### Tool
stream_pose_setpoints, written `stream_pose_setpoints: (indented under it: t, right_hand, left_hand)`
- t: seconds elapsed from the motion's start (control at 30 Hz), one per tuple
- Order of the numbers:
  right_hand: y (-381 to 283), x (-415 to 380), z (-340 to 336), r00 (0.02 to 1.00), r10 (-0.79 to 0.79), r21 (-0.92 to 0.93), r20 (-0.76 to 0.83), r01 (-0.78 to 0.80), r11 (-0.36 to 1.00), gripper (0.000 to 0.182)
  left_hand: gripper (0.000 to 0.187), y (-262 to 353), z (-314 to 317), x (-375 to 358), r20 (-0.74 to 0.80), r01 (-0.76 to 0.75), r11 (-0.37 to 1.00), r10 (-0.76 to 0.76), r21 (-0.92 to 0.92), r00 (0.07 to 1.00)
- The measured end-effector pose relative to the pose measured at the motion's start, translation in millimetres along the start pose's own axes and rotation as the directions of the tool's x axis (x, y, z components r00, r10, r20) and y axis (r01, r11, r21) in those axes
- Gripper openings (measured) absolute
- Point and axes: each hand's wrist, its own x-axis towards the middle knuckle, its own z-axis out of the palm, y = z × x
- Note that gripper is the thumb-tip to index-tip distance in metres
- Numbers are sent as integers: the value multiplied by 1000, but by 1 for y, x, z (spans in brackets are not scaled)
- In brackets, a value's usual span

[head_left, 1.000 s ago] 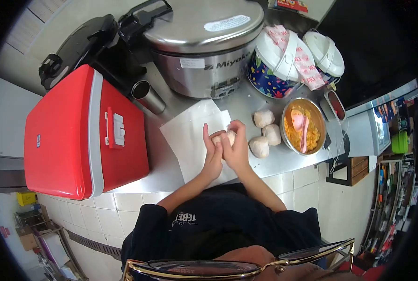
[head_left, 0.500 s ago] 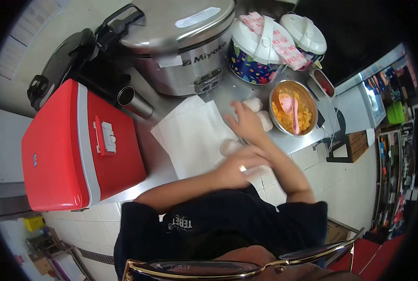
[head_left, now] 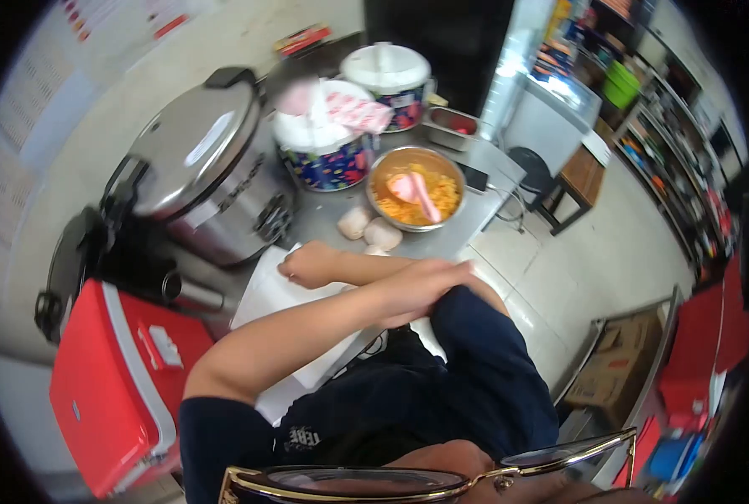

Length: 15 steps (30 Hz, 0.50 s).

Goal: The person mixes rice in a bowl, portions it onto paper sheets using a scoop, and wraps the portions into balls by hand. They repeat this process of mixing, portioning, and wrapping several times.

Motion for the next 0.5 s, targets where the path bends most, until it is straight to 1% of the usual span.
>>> stream_pose_setpoints:
  t: [0.03, 0.07, 0.1, 0.13, 0.17, 0.2, 0.23, 0.27, 0.3, 0.33, 0.37, 0.4, 0.43, 0.47, 0.5]
  right_hand:
    - [-3, -4, -13, 998, 22, -45, 56, -19, 999, 16]
    - [-7, -7, -24, 992, 43, -82, 116, -34, 996, 16]
    - [-8, -7, -29, 992, 78, -84, 101, -70, 994, 16]
    - [-9, -5, -34, 991, 21, -156, 136, 1, 988, 16]
    - [-11, -1, -38, 984, -35, -219, 175, 74, 973, 15]
    - [-17, 3, -43, 980, -62, -260, 187, 110, 959, 14]
    - [-24, 8, -49, 976, -89, -298, 200, 147, 943, 14]
    - [-32, 13, -54, 969, -107, -303, 221, 173, 937, 14]
    - [-39, 18, -57, 961, -128, -308, 244, 202, 930, 14]
    - [-47, 22, -58, 960, -144, -316, 239, 217, 924, 13]
    - [-54, 26, -60, 958, -160, -329, 239, 235, 915, 13]
    - [-61, 30, -64, 958, -185, -346, 219, 253, 903, 13]
    - [-67, 32, -68, 957, -208, -362, 204, 271, 892, 13]
    - [-71, 33, -73, 958, -196, -361, 207, 261, 895, 13]
    - [-76, 35, -75, 954, -198, -361, 226, 271, 892, 12]
  left_hand:
    - [22, -10, -20, -5, 47, 139, 968, -152, 209, 987]
    - [25, -19, -40, -7, 61, 253, 877, -303, 409, 951]
    - [28, -18, -35, -18, 257, 184, 820, -370, 542, 893]
    - [33, -12, -22, -27, 428, 80, 761, -444, 643, 787]
    - [33, -4, -10, -32, 435, 90, 753, -469, 652, 769]
    - [34, 4, 2, -35, 593, -247, 757, -221, 605, 774]
    - [35, 11, 15, -40, 732, -555, 670, 25, 493, 681]
    - [32, 13, 34, -46, 681, -657, 666, 299, 353, 669]
    - [25, 4, 47, -61, 302, -96, 979, 38, 179, 953]
    - [25, -4, 50, -62, 374, -72, 993, 33, 89, 927]
    - [25, -11, 53, -65, 521, -150, 988, 107, 41, 847]
    - [25, -15, 56, -67, 591, -178, 984, 152, -13, 793]
    - [25, -20, 60, -69, 651, -202, 978, 190, -58, 735]
    - [25, -22, 63, -70, 690, -219, 972, 219, -90, 690]
    - [25, -21, 68, -71, 711, -234, 965, 244, -115, 660]
